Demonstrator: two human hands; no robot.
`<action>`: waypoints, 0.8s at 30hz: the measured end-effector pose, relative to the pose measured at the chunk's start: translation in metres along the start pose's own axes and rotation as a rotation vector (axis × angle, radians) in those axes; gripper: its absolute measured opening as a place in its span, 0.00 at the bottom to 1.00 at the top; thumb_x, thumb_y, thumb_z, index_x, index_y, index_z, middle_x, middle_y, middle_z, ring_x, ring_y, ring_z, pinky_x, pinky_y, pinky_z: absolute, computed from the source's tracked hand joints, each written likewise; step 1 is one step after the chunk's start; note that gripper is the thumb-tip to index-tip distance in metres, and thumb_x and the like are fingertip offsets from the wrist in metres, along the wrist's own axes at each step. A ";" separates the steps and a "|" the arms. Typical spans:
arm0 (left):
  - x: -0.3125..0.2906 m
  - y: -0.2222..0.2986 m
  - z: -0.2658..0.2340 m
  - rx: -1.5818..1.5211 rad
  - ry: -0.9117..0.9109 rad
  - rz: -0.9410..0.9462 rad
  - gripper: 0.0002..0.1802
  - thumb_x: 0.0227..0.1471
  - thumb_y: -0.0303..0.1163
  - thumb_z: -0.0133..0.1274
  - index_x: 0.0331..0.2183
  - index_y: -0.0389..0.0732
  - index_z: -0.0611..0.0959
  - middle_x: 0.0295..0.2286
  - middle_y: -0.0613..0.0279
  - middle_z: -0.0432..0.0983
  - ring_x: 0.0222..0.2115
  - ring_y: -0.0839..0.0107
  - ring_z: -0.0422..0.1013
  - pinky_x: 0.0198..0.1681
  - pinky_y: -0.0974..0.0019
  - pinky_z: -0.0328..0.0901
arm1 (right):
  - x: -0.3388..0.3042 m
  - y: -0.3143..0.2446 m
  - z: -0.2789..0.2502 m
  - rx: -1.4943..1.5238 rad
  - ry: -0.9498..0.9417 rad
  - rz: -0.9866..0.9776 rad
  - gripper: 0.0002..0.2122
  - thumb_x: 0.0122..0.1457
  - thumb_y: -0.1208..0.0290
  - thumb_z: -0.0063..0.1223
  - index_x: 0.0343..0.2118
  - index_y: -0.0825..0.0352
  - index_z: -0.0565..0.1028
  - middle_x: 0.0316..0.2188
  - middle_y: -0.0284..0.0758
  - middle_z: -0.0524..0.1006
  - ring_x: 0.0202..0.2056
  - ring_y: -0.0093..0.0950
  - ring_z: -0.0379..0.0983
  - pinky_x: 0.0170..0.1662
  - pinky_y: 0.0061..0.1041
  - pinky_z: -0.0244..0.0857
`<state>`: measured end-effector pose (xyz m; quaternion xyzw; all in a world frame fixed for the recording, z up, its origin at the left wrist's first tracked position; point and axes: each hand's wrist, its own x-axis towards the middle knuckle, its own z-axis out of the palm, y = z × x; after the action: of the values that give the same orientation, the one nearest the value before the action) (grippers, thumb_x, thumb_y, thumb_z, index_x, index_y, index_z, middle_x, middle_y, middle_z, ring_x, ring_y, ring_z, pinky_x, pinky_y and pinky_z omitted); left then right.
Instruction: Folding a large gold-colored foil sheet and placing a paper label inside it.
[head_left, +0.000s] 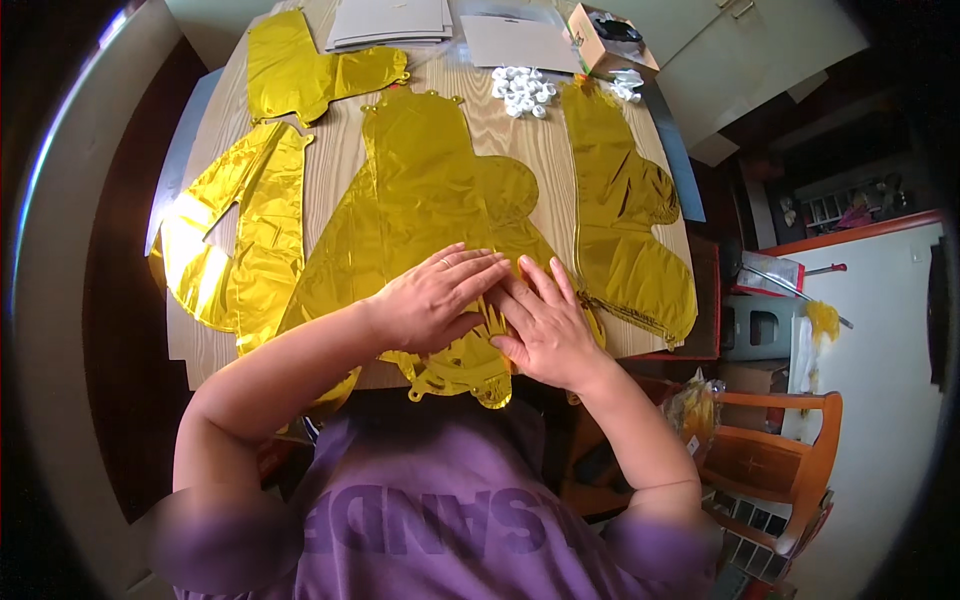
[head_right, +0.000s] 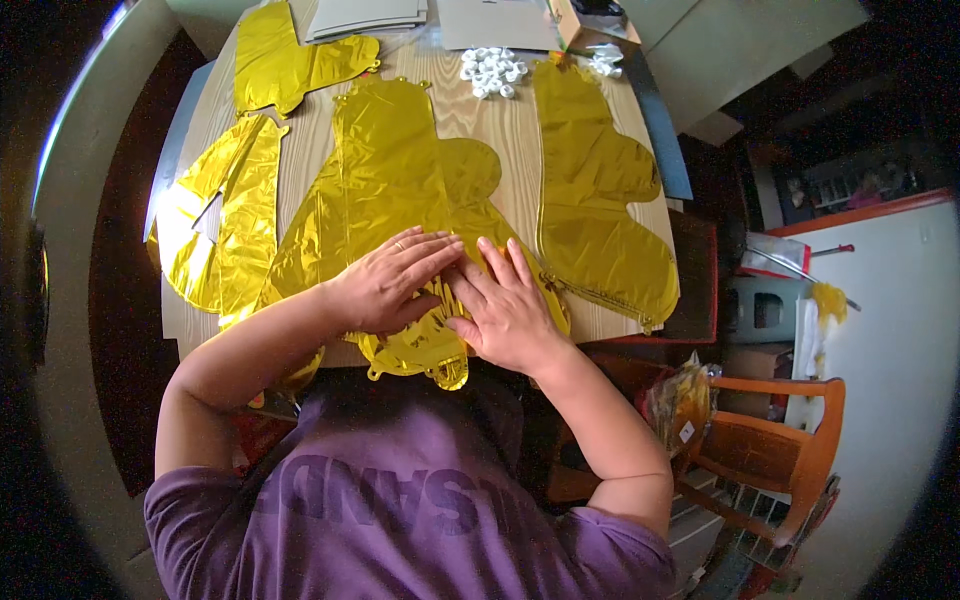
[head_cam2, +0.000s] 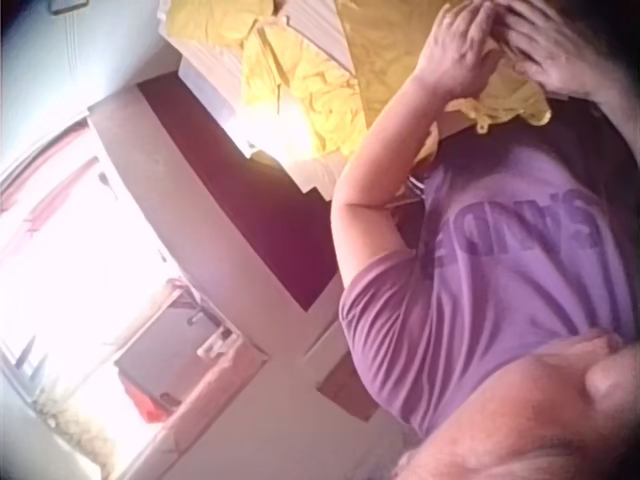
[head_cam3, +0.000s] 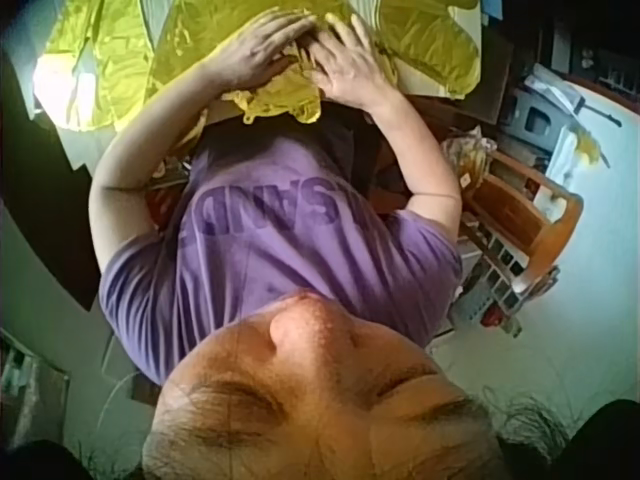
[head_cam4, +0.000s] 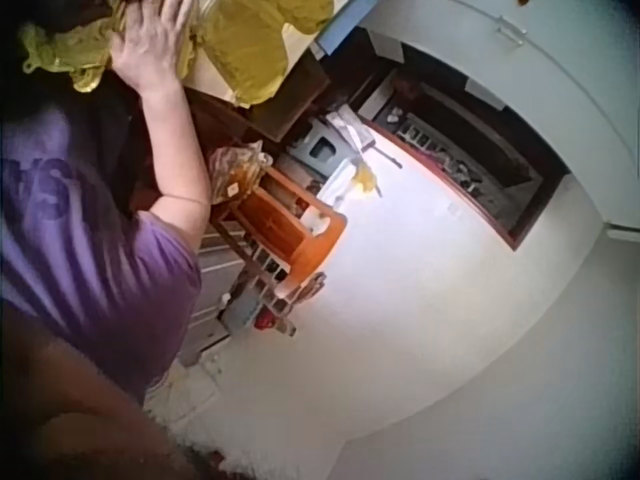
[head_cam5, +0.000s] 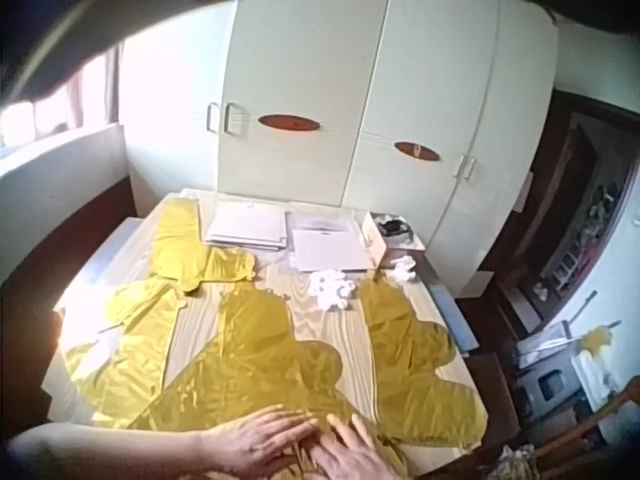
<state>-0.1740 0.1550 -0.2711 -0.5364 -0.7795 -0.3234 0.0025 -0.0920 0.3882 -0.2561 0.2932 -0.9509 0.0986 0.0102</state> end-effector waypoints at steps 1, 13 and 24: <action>0.000 0.000 0.000 0.001 -0.008 -0.008 0.40 0.52 0.36 0.59 0.62 0.33 0.64 0.57 0.43 0.67 0.59 0.47 0.64 0.65 0.47 0.56 | -0.002 0.001 0.001 0.000 -0.001 -0.001 0.31 0.61 0.50 0.52 0.63 0.64 0.66 0.66 0.41 0.62 0.68 0.47 0.50 0.71 0.55 0.36; 0.000 0.000 0.002 0.014 -0.035 0.003 0.39 0.53 0.35 0.60 0.62 0.32 0.66 0.58 0.45 0.68 0.59 0.47 0.64 0.64 0.47 0.57 | -0.062 -0.025 0.010 -0.078 0.150 -0.131 0.19 0.63 0.68 0.48 0.56 0.67 0.74 0.60 0.39 0.72 0.63 0.40 0.64 0.68 0.47 0.51; 0.002 -0.002 -0.002 -0.059 -0.022 0.037 0.37 0.52 0.31 0.60 0.61 0.32 0.67 0.58 0.43 0.68 0.58 0.46 0.65 0.63 0.48 0.59 | -0.050 -0.026 0.011 -0.048 0.299 -0.238 0.15 0.62 0.70 0.45 0.47 0.70 0.78 0.49 0.42 0.79 0.52 0.38 0.76 0.62 0.43 0.61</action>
<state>-0.1770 0.1549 -0.2693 -0.5540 -0.7597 -0.3402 -0.0160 -0.0355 0.3931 -0.2664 0.3853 -0.8996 0.1163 0.1698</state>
